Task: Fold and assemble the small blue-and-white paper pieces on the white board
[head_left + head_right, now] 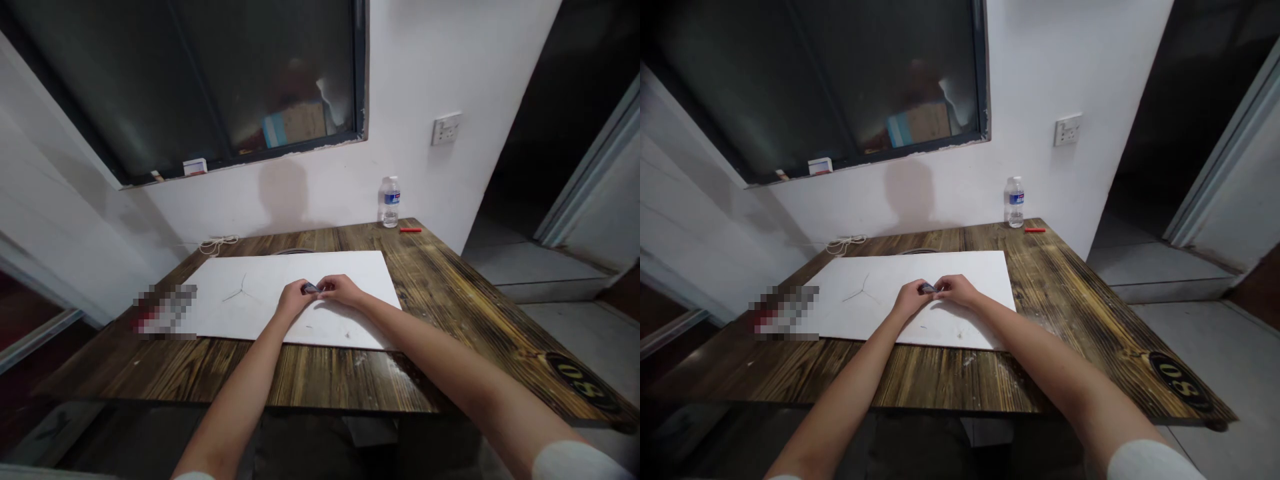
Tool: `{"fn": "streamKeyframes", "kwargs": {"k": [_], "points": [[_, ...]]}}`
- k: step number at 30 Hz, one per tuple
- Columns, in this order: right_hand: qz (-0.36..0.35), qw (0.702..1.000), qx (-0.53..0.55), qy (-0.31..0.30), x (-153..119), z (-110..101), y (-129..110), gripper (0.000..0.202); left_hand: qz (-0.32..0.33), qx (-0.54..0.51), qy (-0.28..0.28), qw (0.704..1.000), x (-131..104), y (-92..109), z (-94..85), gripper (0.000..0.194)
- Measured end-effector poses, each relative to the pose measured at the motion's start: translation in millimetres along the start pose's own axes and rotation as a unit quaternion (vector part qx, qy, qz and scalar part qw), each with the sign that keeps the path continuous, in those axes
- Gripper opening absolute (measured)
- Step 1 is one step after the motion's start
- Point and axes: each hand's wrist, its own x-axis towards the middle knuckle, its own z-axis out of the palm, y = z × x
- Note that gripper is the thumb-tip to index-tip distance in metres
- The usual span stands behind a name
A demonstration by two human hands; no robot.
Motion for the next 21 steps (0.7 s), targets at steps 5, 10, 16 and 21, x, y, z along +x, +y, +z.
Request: {"fn": "streamKeyframes", "kwargs": {"k": [5, 10, 16, 21], "points": [[-0.024, 0.998, -0.062, 0.002, 0, 2, -2, 0.01, 0.04, 0.032, -0.028, 0.998, 1, 1, 0.4, 0.013], [-0.046, 0.994, -0.101, 0.0, -1, 2, -3, 0.011, 0.064, 0.051, -0.044, 0.996, 0, 4, 0.3, 0.007], [-0.039, 0.995, -0.088, 0.01, -2, 1, -6, 0.007, 0.076, 0.042, -0.05, 0.995, -3, 10, -0.8, 0.009], [-0.012, 0.996, -0.042, 0.075, 2, 0, 1, 0.014, 0.051, 0.008, -0.028, 0.998, -5, 15, -1.4, 0.011]]}}
